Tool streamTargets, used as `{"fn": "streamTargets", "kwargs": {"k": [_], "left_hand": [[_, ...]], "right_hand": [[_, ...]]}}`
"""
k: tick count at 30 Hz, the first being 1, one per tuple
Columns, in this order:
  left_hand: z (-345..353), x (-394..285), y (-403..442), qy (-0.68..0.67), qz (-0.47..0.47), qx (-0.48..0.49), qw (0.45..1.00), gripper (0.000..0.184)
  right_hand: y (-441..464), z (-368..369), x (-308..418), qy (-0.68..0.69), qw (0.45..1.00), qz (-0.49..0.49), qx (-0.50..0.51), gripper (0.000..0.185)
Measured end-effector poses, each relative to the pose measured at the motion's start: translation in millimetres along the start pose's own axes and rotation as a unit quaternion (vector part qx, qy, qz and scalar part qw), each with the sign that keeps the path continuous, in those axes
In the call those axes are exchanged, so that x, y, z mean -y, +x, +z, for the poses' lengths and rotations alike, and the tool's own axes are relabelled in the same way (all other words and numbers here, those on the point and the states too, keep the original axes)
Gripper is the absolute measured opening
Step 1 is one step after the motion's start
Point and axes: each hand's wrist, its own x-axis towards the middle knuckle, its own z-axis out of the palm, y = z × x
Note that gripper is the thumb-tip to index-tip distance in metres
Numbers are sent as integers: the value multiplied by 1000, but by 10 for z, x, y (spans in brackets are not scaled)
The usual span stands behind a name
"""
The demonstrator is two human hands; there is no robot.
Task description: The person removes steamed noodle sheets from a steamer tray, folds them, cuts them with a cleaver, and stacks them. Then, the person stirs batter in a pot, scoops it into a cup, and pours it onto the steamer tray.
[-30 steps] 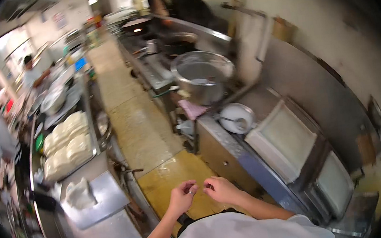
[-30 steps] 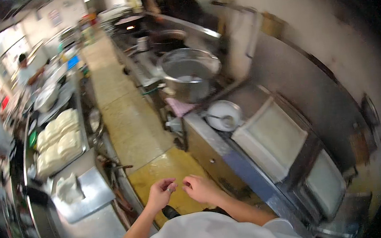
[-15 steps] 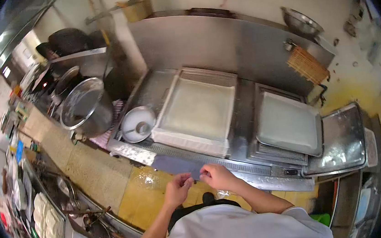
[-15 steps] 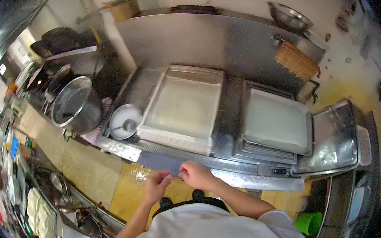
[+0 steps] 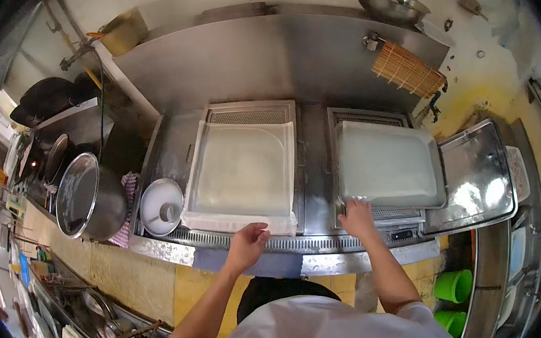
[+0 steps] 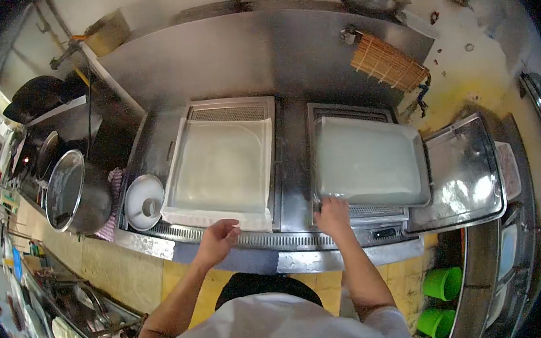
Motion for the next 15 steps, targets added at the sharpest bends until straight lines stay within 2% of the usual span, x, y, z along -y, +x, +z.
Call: {"fn": "streamTargets", "kwargs": {"k": [2, 3, 4, 8, 9, 10, 11, 15], "left_hand": [[-251, 188, 345, 14, 38, -42, 998, 25], [-413, 266, 504, 21, 55, -63, 996, 25], [-600, 220, 654, 83, 64, -107, 989, 26], [-1547, 356, 1499, 177, 126, -226, 950, 22], [-1756, 282, 1685, 218, 107, -262, 934, 22], [-2035, 493, 1966, 207, 130, -270, 931, 24], [-2227, 483, 2189, 219, 85, -282, 930, 25], [-2674, 240, 2825, 288, 74, -319, 900, 26]], "right_hand": [[99, -216, 118, 30, 998, 35, 44, 36], [201, -98, 71, 39, 998, 13, -43, 30], [320, -161, 177, 60, 997, 17, -49, 30], [1087, -426, 521, 135, 987, 18, -82, 27], [1333, -397, 585, 164, 981, -2, -100, 23], [1607, -318, 643, 204, 973, -12, -106, 22], [1891, -229, 704, 245, 963, -23, -112, 22], [2856, -29, 1085, 225, 969, 4, -104, 28]]}}
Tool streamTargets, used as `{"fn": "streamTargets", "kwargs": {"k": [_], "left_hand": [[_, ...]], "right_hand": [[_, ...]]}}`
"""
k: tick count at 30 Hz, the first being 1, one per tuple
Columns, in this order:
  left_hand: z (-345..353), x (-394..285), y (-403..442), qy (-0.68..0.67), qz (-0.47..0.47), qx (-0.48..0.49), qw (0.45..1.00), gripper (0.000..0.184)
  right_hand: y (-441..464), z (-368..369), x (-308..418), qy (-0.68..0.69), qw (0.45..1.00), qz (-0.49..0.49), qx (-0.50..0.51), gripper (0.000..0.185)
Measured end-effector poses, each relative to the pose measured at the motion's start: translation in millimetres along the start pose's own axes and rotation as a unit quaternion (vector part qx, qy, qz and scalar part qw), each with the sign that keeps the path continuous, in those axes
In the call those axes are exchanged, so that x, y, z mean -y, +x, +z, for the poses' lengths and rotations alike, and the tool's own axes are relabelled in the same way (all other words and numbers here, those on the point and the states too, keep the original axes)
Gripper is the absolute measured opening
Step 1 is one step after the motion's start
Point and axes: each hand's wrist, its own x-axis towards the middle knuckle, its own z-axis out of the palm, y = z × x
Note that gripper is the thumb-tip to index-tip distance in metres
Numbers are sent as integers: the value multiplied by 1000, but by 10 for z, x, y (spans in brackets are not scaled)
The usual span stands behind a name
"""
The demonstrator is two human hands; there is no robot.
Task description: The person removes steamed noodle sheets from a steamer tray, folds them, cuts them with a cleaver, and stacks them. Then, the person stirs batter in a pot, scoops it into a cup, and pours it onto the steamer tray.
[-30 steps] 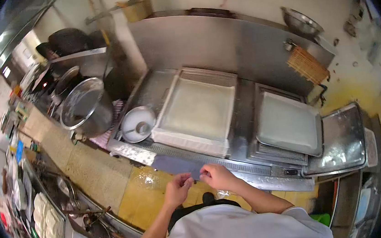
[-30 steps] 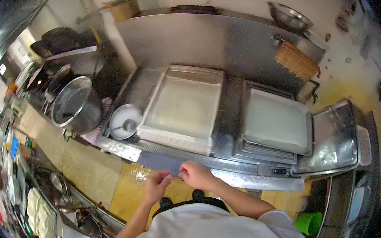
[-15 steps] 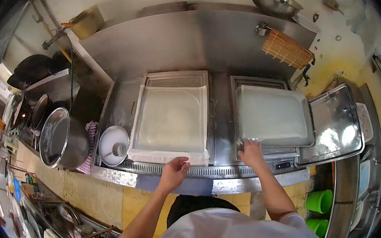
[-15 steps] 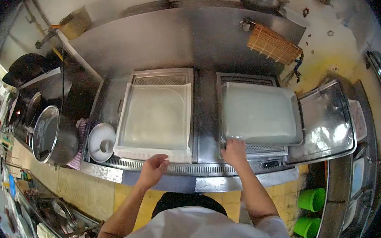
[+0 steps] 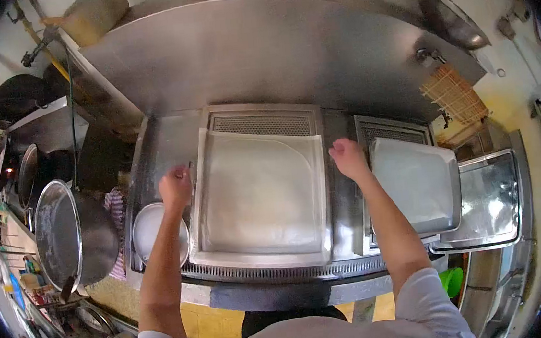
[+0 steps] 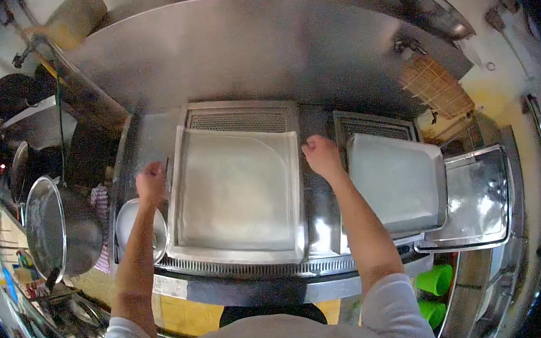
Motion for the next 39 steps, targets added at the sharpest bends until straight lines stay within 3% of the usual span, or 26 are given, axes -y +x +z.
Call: {"fn": "streamTargets", "kwargs": {"k": [4, 7, 10, 14, 19, 21, 28, 35, 39], "left_hand": [[347, 218, 739, 21, 5, 15, 1000, 27], [592, 229, 1029, 32, 19, 16, 999, 29], [758, 81, 1220, 33, 35, 20, 999, 30], [897, -69, 1287, 43, 56, 30, 997, 24], [885, -110, 1214, -9, 84, -45, 995, 7], [716, -146, 1128, -29, 99, -79, 991, 4], [-404, -224, 103, -116, 121, -213, 963, 5], [-1800, -285, -1928, -72, 83, -401, 910, 6], [-2465, -380, -3147, -82, 14, -477, 875, 7]], "right_hand": [[527, 443, 135, -55, 996, 67, 8, 28], [630, 599, 45, -135, 990, 37, -19, 21], [679, 609, 30, -116, 991, 62, 5, 14], [679, 673, -34, -109, 992, 43, -38, 8], [566, 604, 20, -91, 994, 30, -59, 6], [440, 469, 105, -77, 992, -27, -94, 6], [-549, -363, 739, 13, 972, -165, -165, 7], [-1909, -1259, 1615, 94, 930, -322, -153, 6], [-2423, -1585, 2002, 134, 891, -421, -105, 8]]}}
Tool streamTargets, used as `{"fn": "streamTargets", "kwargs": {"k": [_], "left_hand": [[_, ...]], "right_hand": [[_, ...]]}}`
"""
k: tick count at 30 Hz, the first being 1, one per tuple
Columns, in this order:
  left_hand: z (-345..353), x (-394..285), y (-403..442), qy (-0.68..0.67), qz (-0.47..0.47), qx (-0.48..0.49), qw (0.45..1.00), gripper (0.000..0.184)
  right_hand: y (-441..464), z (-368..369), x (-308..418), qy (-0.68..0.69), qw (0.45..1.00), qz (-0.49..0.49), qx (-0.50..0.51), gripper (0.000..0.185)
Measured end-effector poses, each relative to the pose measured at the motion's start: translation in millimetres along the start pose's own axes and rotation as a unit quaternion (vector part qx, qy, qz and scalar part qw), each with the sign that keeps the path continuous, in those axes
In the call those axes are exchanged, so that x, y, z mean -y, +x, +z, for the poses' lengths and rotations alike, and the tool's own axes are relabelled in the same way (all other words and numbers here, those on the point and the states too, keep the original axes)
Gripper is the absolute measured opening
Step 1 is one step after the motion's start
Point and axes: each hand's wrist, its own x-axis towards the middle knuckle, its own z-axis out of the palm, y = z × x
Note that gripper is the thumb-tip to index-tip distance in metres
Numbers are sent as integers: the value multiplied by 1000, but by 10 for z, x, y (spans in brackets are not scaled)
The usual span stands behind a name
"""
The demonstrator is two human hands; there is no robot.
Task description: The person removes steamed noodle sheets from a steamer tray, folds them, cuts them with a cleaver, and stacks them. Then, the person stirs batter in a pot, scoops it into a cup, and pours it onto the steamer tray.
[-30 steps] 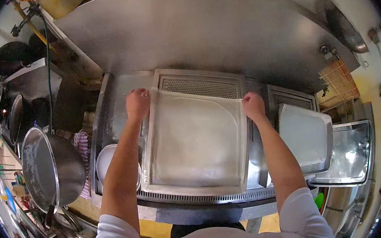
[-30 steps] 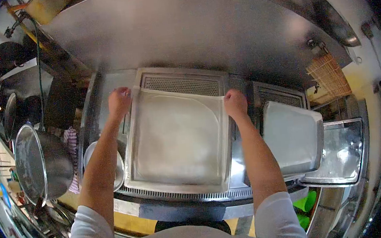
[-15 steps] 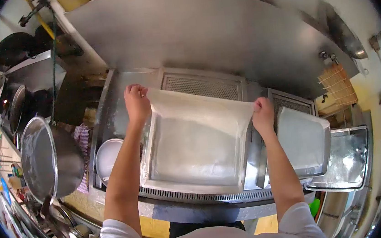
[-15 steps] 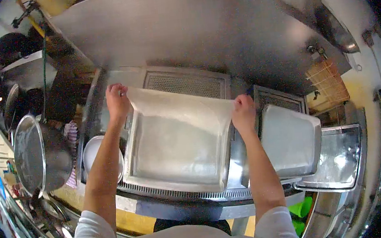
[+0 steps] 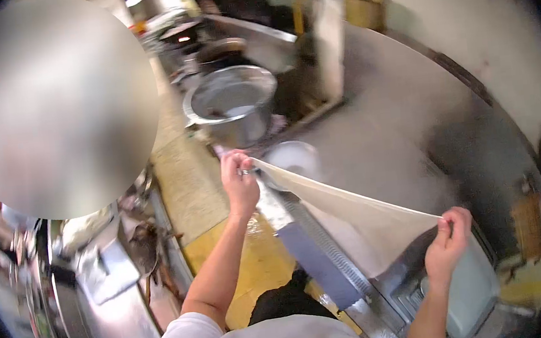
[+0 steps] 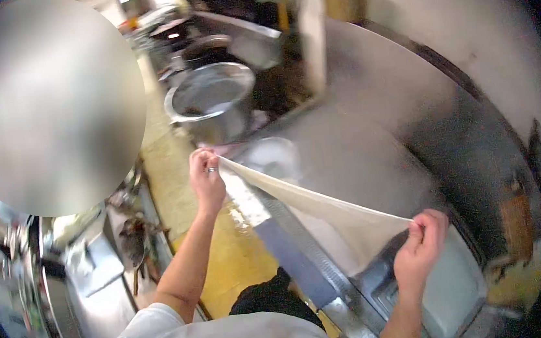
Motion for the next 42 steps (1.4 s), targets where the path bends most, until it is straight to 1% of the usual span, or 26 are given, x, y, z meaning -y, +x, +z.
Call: {"fn": "streamTargets", "kwargs": {"k": [2, 3, 6, 7, 10, 11, 12, 13, 14, 16, 18, 19, 22, 23, 26, 28, 29, 31, 32, 33, 36, 37, 40, 42], "left_hand": [[-600, -26, -66, -15, -32, -45, 998, 9], [-877, -21, -128, -63, -53, -72, 994, 10], [-1828, -79, -287, -55, -127, -119, 983, 11], [-2153, -170, -340, -69, -102, -132, 984, 11], [-3124, -356, -552, 22, -71, -202, 977, 11], [-3428, -386, -631, 31, -62, -232, 970, 12], [-3728, -572, -717, 9, -99, -255, 962, 10], [-4062, -598, -818, 54, -77, -275, 957, 9], [-4409, -630, -939, 100, -57, -294, 949, 8], [-5026, -841, -1147, 121, -74, -329, 934, 8], [-5606, -1099, -1348, 183, -63, -360, 912, 8], [-5910, -1200, -1470, 199, -59, -378, 902, 5], [-6704, -1605, -1775, 279, -58, -417, 863, 5], [-6934, -1766, -1871, 311, -64, -428, 846, 6], [-7610, -2182, -2118, 480, -73, -444, 753, 18], [-8023, -2407, -2292, 523, -109, -454, 713, 15], [-8220, -2475, -2393, 552, -115, -450, 693, 10], [-8600, -2567, -2617, 584, -147, -458, 654, 8], [-8779, -2611, -2725, 598, -163, -461, 636, 7], [-8960, -2649, -2826, 592, -206, -467, 624, 7], [-9446, -2632, -3161, 660, -193, -429, 585, 13], [-9545, -2643, -3221, 651, -216, -431, 587, 12], [-9899, -2537, -3492, 677, -225, -416, 564, 10], [-9994, -2536, -3531, 682, -246, -419, 547, 9]], "right_hand": [[67, -29, 352, 69, 997, -23, 21, 7], [93, -21, 489, 93, 994, -55, 27, 6], [142, 43, 964, 165, 978, -97, 80, 6], [151, 66, 1195, 185, 972, -116, 85, 6], [152, 167, 1889, 253, 947, -146, 131, 6], [164, 239, 2067, 284, 932, -166, 150, 6], [161, 321, 2263, 314, 915, -187, 170, 6], [165, 402, 2476, 344, 896, -208, 190, 7], [151, 468, 2726, 363, 882, -228, 193, 7], [70, 583, 3302, 402, 853, -267, 200, 8], [-63, 646, 3936, 426, 834, -296, 189, 9], [-131, 690, 4245, 439, 823, -310, 184, 9], [-308, 928, 5101, 463, 765, -417, 162, 9], [-417, 961, 5413, 470, 761, -401, 197, 8], [-775, 1169, 6397, 506, 720, -401, 254, 6], [-1101, 1284, 7065, 518, 686, -402, 316, 6], [-1260, 1354, 7392, 523, 669, -400, 344, 6], [-1680, 1578, 8076, 562, 613, -417, 367, 7], [-1903, 1643, 8410, 554, 601, -436, 377, 7], [-2130, 1713, 8735, 546, 589, -455, 385, 8], [-2890, 2042, 9625, 544, 546, -486, 412, 10], [-3126, 2110, 9852, 541, 533, -502, 414, 11], [-3777, 2334, 10405, 533, 543, -501, 412, 12], [-4005, 2321, 10624, 529, 532, -492, 441, 12]]}}
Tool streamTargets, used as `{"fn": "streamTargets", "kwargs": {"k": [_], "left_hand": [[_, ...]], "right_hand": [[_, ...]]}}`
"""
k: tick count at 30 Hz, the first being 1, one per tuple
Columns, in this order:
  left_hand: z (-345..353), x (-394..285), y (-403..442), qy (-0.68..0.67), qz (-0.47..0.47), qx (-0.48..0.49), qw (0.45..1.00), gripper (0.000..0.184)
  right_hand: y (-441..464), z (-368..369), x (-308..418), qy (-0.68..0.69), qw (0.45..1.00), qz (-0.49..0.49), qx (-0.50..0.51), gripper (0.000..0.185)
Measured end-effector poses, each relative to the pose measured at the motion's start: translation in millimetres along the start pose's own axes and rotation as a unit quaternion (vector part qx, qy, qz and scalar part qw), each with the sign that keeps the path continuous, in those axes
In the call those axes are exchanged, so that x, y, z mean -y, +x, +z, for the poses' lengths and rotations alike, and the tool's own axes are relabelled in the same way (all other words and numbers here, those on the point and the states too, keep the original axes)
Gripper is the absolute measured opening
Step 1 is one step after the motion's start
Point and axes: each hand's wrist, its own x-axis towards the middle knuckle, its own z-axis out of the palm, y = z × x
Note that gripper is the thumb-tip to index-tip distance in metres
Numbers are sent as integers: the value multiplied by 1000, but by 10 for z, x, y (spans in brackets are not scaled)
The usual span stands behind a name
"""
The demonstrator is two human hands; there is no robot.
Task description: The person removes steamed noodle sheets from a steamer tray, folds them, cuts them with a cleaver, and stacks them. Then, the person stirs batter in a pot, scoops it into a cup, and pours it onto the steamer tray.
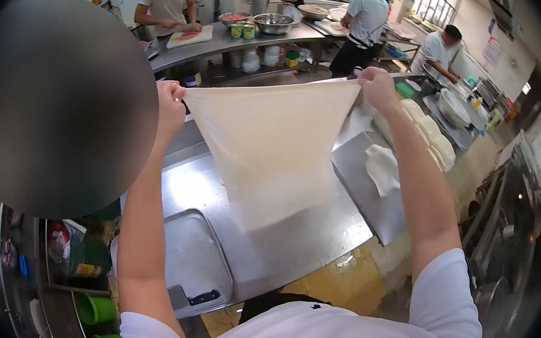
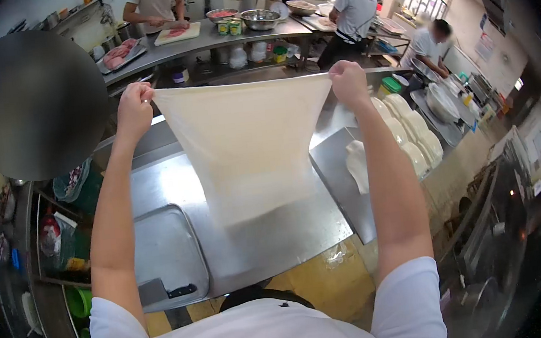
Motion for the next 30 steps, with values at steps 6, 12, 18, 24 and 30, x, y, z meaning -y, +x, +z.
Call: {"fn": "streamTargets", "kwargs": {"k": [6, 12, 18, 24, 30], "left_hand": [[-145, -124, -16, 36, -10, -4, 999, 10], [-441, -573, -810, -45, -27, 48, 997, 5], [-518, -944, -2954, -48, -190, 359, 913, 7], [-120, -1040, -4029, -47, -363, 448, 816, 18], [1114, -869, -3433, -79, -261, 399, 875, 27]], "right_hand": [[125, 147, 4, 84, 996, 25, 8, 11], [-773, -147, -372, 104, 994, -40, 8, 11], [-3310, 8, -1555, 118, 970, 76, 199, 10], [-4290, -243, -1374, 20, 908, 145, 393, 10], [-3496, 503, -1143, 64, 937, 64, 337, 23]]}}
